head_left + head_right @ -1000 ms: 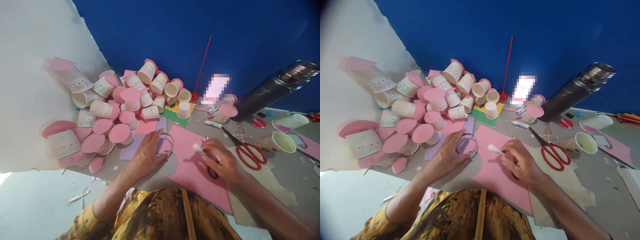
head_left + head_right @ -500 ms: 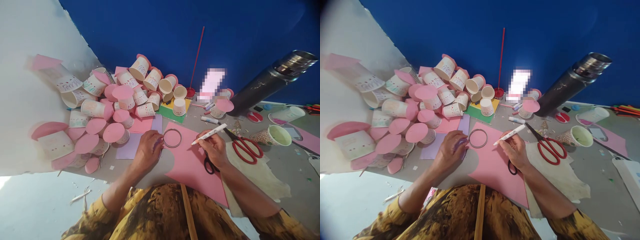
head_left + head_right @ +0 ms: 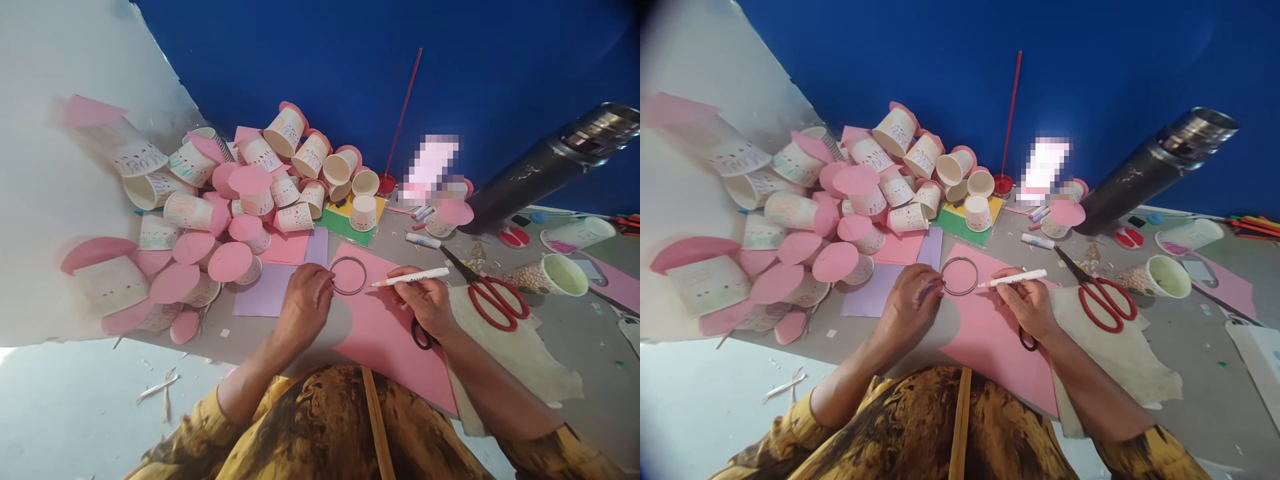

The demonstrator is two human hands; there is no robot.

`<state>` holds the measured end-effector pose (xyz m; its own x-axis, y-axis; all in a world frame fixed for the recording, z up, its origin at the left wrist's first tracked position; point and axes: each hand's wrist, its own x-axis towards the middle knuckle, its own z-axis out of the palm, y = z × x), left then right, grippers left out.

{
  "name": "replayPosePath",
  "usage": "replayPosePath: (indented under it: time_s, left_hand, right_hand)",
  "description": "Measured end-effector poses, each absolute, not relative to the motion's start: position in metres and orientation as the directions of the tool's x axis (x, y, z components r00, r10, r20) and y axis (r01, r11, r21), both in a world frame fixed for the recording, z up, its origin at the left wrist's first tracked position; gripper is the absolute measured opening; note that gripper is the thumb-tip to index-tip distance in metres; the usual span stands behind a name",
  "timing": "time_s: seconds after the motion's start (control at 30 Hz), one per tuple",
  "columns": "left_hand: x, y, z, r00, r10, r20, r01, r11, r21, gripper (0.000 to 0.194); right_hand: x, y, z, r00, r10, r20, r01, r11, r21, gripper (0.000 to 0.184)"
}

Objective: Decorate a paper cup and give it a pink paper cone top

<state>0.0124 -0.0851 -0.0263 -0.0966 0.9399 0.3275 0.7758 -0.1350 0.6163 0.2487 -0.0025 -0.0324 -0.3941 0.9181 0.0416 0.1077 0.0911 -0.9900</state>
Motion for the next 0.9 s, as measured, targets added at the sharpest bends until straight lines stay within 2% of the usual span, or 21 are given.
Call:
replayPosePath:
  time_s: [0.23,0.4,0.5,0.6,0.7,0.9]
  left_hand:
    - [0.031,-0.079,-0.027,0.048,0.931,0.363,0.808,-0.250,0.533,0.018]
    - [0.039,-0.081,-0.027,0.080,0.932,0.354,0.850,-0.249,0.464,0.019]
    - [0.048,-0.086,-0.028,0.144,0.918,0.370,0.850,-0.306,0.429,0.018]
    - [0.057,-0.090,-0.030,0.235,0.889,0.393,0.827,-0.395,0.400,0.013]
    - [0.061,-0.091,-0.036,0.267,0.892,0.364,0.839,-0.401,0.367,0.023]
    - [0.060,-0.094,-0.045,0.267,0.918,0.292,0.838,-0.371,0.400,0.037]
  right_hand:
    - [0.251,0.000,-0.037,-0.259,0.965,0.043,0.212,0.100,-0.972,0.029]
    - [0.253,0.005,-0.039,-0.177,0.984,-0.020,0.140,0.005,-0.990,0.030]
    - [0.256,0.011,-0.037,-0.199,0.979,-0.035,0.084,-0.019,-0.996,0.029]
    - [0.258,0.018,-0.028,-0.253,0.968,-0.005,0.088,0.018,-0.996,0.029]
    - [0.256,0.025,-0.016,-0.273,0.961,0.044,0.167,0.092,-0.982,0.030]
    - [0.246,0.038,-0.007,-0.337,0.937,0.087,0.353,0.212,-0.911,0.032]
